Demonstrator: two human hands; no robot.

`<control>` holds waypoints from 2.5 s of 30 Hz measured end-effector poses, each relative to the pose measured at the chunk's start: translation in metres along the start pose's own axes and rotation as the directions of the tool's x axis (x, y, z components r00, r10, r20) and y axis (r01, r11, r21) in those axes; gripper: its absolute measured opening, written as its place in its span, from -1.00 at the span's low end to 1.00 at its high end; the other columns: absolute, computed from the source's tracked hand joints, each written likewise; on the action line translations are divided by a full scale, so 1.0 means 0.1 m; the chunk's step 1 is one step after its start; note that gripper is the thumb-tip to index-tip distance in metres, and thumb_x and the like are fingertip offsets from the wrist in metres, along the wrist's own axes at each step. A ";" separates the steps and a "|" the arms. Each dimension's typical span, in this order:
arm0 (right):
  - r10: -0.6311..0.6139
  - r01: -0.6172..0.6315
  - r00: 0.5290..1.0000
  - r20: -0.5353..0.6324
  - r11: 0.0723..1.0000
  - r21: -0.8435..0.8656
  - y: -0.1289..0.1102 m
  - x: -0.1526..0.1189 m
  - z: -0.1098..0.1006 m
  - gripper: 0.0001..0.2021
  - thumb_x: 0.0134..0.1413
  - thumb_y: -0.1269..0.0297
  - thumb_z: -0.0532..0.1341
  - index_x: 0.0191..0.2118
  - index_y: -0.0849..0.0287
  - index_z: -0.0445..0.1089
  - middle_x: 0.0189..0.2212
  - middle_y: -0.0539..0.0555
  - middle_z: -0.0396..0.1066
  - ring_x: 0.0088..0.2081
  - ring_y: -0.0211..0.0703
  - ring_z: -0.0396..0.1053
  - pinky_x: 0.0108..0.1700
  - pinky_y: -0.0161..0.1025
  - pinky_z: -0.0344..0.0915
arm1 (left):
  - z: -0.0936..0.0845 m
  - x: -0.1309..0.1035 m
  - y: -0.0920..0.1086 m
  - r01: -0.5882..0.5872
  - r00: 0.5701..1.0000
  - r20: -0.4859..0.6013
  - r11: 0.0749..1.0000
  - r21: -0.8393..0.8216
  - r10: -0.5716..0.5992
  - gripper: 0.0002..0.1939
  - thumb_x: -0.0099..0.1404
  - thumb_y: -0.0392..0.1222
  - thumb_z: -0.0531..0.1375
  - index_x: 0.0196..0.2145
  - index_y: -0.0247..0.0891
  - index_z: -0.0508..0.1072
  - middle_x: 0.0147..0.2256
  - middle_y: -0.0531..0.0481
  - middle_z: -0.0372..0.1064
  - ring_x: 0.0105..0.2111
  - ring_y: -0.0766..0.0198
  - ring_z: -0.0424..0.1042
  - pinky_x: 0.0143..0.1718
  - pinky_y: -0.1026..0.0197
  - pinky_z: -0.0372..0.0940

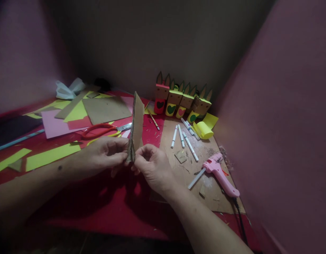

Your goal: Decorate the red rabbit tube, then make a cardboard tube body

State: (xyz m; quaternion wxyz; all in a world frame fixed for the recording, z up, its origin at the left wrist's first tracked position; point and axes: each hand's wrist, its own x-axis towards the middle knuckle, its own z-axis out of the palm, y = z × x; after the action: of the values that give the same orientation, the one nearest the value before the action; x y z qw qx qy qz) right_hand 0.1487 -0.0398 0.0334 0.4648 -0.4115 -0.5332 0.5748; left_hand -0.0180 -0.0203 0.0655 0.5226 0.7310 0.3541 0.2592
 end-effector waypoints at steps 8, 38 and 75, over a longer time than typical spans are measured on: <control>-0.144 0.136 0.989 -0.017 0.962 -0.237 -0.02 -0.08 0.00 -0.89 0.00 0.29 0.21 -0.44 0.16 0.27 -0.59 -0.08 0.30 -0.54 -0.33 0.24 -0.48 -0.34 0.22 | 0.00 0.01 -0.03 -0.006 1.000 -0.020 0.998 0.069 0.008 -0.88 0.19 -0.19 0.10 -0.45 -0.28 0.35 -0.55 0.08 0.32 -0.61 0.40 0.27 -0.62 0.37 0.20; -0.073 0.074 0.997 -0.007 0.992 0.104 -0.02 -0.03 -0.01 -0.78 0.02 0.19 0.25 -0.46 0.14 0.20 -0.53 -0.10 0.21 -0.45 -0.30 0.20 -0.32 -0.30 0.19 | 0.00 0.01 -0.10 -0.249 0.941 -0.099 0.863 0.440 0.323 -0.81 0.31 -0.07 0.11 -0.38 -0.24 0.29 -0.36 0.05 0.23 -0.36 0.28 0.22 -0.30 0.22 0.22; -0.623 0.394 0.773 0.119 0.326 -0.859 0.07 0.02 0.05 -0.70 0.00 0.27 0.31 -0.18 0.19 0.22 -0.29 0.13 0.26 -0.26 -0.04 0.24 -0.23 -0.09 0.29 | 0.06 0.06 -0.08 -0.050 0.959 -0.283 0.962 -0.269 -0.029 -0.63 0.12 -0.24 0.21 -0.08 -0.28 0.35 -0.32 0.03 0.42 -0.32 0.24 0.43 -0.27 0.24 0.33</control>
State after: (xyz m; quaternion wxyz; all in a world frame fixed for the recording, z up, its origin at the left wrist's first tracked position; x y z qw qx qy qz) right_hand 0.1427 -0.0395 0.0266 0.4180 -0.4571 -0.7851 0.0085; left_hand -0.0118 -0.0178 0.0565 0.5606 0.6088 0.3826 0.4107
